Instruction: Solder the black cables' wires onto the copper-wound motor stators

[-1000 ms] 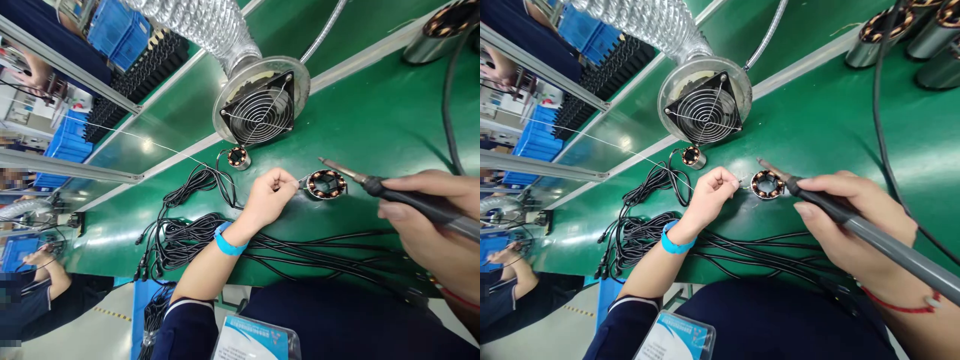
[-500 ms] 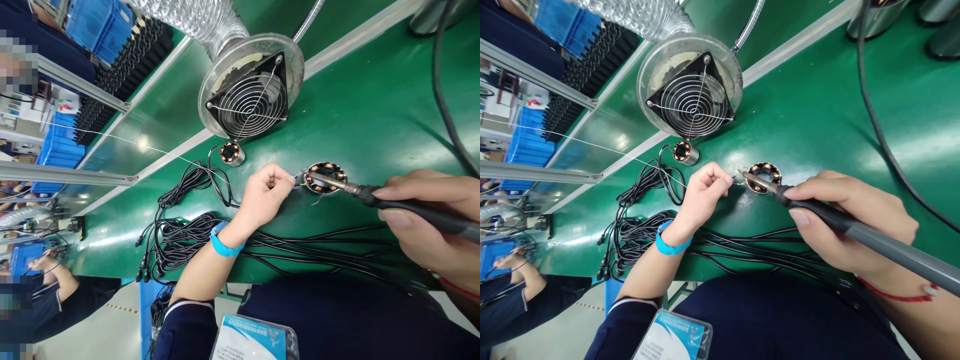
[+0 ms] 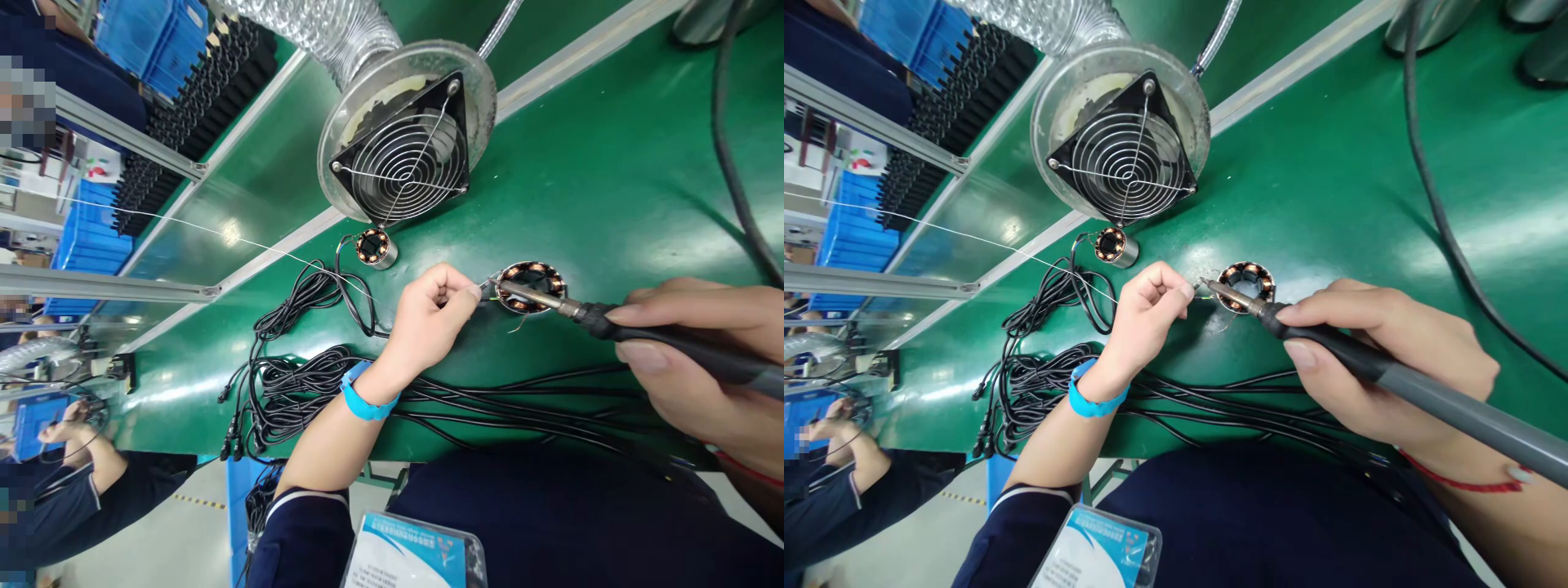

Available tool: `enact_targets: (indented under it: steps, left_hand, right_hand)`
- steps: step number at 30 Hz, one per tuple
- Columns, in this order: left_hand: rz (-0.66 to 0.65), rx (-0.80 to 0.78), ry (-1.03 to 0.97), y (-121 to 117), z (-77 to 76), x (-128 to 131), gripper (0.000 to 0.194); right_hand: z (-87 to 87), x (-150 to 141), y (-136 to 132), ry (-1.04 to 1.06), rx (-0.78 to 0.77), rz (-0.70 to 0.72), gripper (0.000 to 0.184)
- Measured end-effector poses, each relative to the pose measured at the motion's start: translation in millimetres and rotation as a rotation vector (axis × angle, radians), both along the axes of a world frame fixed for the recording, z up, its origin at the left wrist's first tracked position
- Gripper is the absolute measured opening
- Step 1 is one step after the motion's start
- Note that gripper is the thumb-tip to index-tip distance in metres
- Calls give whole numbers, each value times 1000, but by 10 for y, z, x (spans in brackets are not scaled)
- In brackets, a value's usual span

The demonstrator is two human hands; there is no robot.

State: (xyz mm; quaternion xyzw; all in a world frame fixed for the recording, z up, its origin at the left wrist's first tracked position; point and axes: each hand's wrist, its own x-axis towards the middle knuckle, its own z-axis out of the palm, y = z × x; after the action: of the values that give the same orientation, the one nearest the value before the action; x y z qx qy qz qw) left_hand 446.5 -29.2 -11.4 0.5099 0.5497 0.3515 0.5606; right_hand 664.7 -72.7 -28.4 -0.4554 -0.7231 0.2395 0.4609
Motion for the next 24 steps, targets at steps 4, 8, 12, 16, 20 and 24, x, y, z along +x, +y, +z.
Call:
enact_targets:
  steps: [4, 8, 12, 16, 20, 24]
  left_hand:
    - [2, -6, -3, 2, -7, 3, 16]
    - [9, -3, -10, 1, -16, 6, 16]
    - [12, -13, -5, 3, -13, 9, 17]
    - [19, -20, 9, 8, 3, 15, 17]
    - [26, -13, -3, 16, 12, 22, 17]
    - [21, -21, 0, 22, 12, 23, 17]
  right_hand:
    - [10, 26, -2, 12, 24, 12, 6]
    - [8, 20, -2, -6, 44, 10, 5]
    - [-8, -3, 9, 6, 36, 23, 4]
    - [-19, -3, 25, 56, 66, -5, 4]
    - [23, -18, 27, -50, 67, -14, 18]
    - [120, -72, 21, -185, 58, -50, 36]
